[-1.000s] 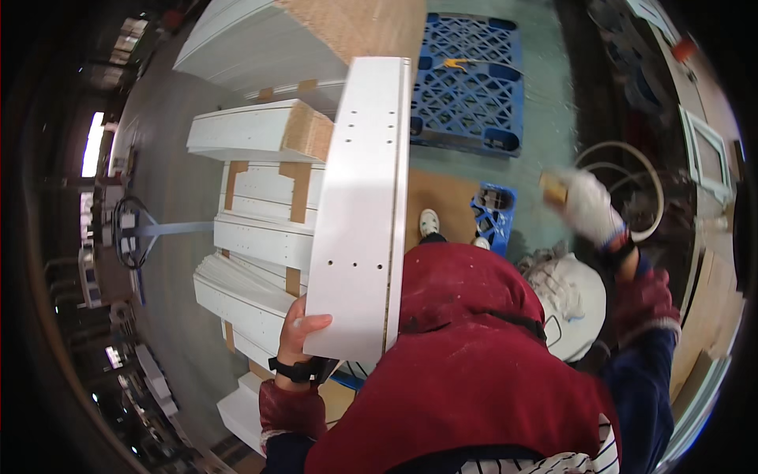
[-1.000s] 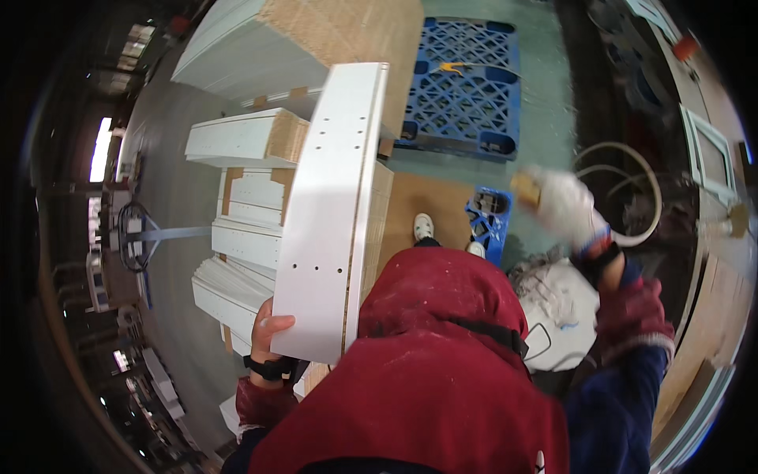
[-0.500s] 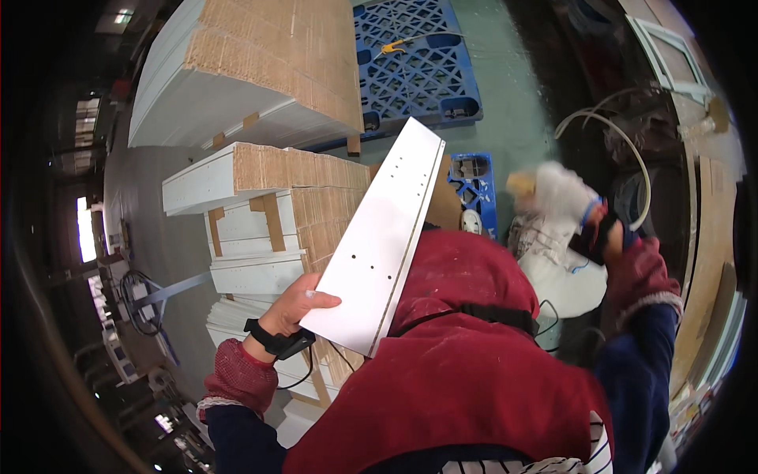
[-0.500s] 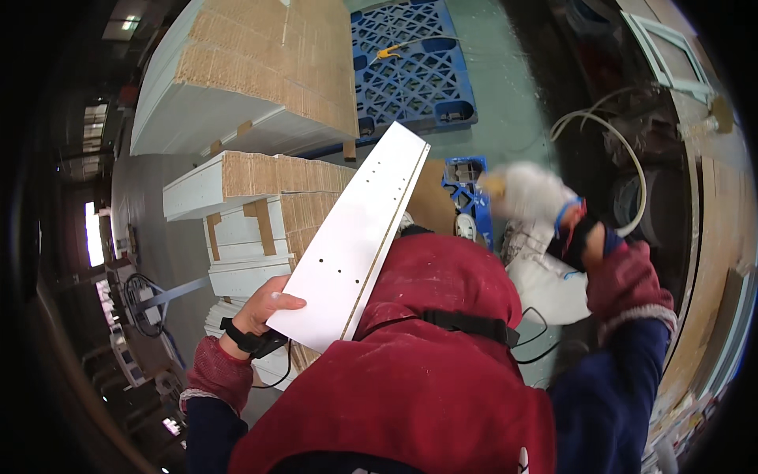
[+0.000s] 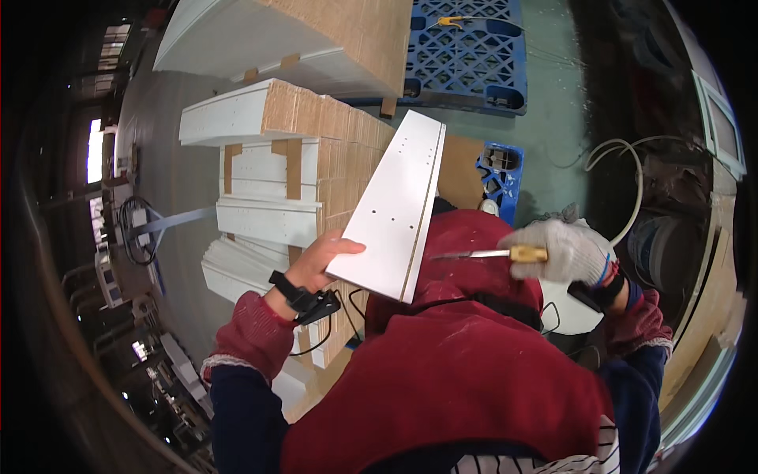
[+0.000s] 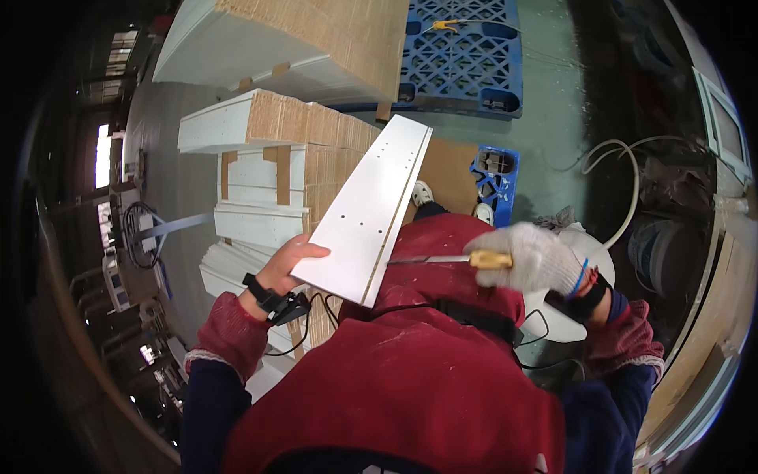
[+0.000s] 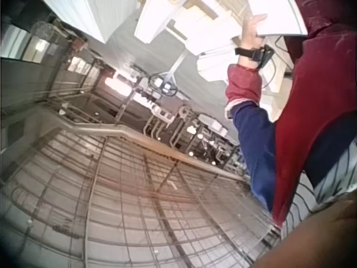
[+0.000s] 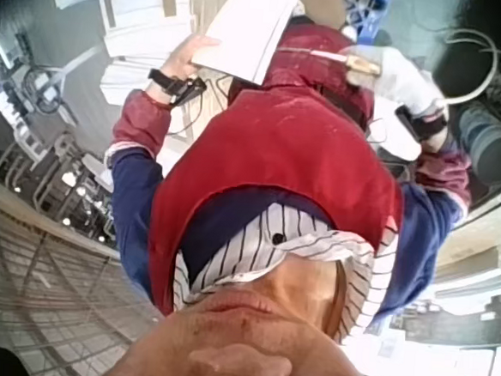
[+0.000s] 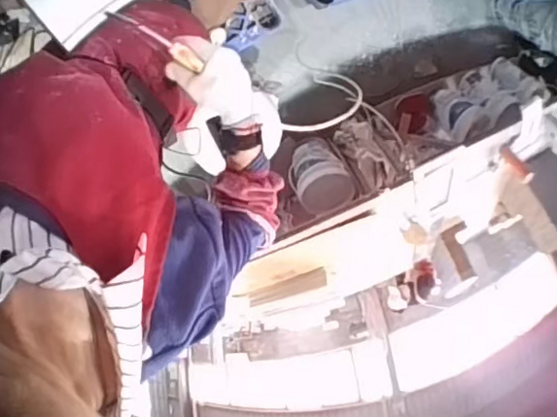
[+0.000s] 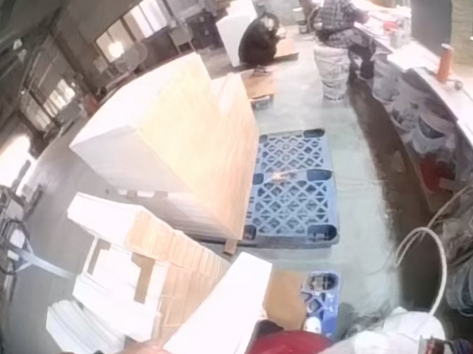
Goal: The person repeatedly picks up white rectangular panels from a stack, sprays them with a handheld spray gun, and places them back on the stack. The task involves handling the panels one at a time and applying a coating to their surfaces.
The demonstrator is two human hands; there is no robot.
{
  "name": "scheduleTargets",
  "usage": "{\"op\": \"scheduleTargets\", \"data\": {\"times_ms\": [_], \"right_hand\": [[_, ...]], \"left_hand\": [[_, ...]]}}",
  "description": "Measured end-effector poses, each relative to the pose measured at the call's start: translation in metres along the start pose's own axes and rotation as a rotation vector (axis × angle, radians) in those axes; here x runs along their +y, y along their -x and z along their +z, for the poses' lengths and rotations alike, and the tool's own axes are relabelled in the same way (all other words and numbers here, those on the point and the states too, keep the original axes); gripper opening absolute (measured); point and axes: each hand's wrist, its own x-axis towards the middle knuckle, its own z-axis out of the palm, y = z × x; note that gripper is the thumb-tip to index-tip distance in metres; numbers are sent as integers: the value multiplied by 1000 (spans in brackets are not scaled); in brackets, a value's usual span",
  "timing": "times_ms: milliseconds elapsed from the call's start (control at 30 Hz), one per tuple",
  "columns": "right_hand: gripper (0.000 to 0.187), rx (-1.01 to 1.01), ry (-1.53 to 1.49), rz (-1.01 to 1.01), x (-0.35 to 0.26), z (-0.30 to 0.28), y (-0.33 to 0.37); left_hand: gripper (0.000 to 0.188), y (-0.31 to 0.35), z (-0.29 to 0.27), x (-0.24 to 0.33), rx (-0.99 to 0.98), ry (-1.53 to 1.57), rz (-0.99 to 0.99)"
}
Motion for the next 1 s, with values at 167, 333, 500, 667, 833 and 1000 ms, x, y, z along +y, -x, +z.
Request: {"op": "scheduleTargets", "data": {"times_ms": [167,333,500,667,833,1000], "right_hand": [[37,135,-31,360,39,-5,-2],[37,374,-191,508,81,9,6],[33,50,-241,345,58,15,9],[27,212,390,427,133,10,33],[23,46,-194,697,171,17,52],[13,11,-405,731,171,29,40]], "left_hand": [[40,-6,-19,-19,-35,542,-105],[35,-4,-3,-58,-5,695,-49],[31,6,-11,-76,-601,927,-99],[47,67,-24,-77,-166,760,-6],[67,147,-28,-90,165,379,107],[63,216,-35,-179,389,353,213]]}}
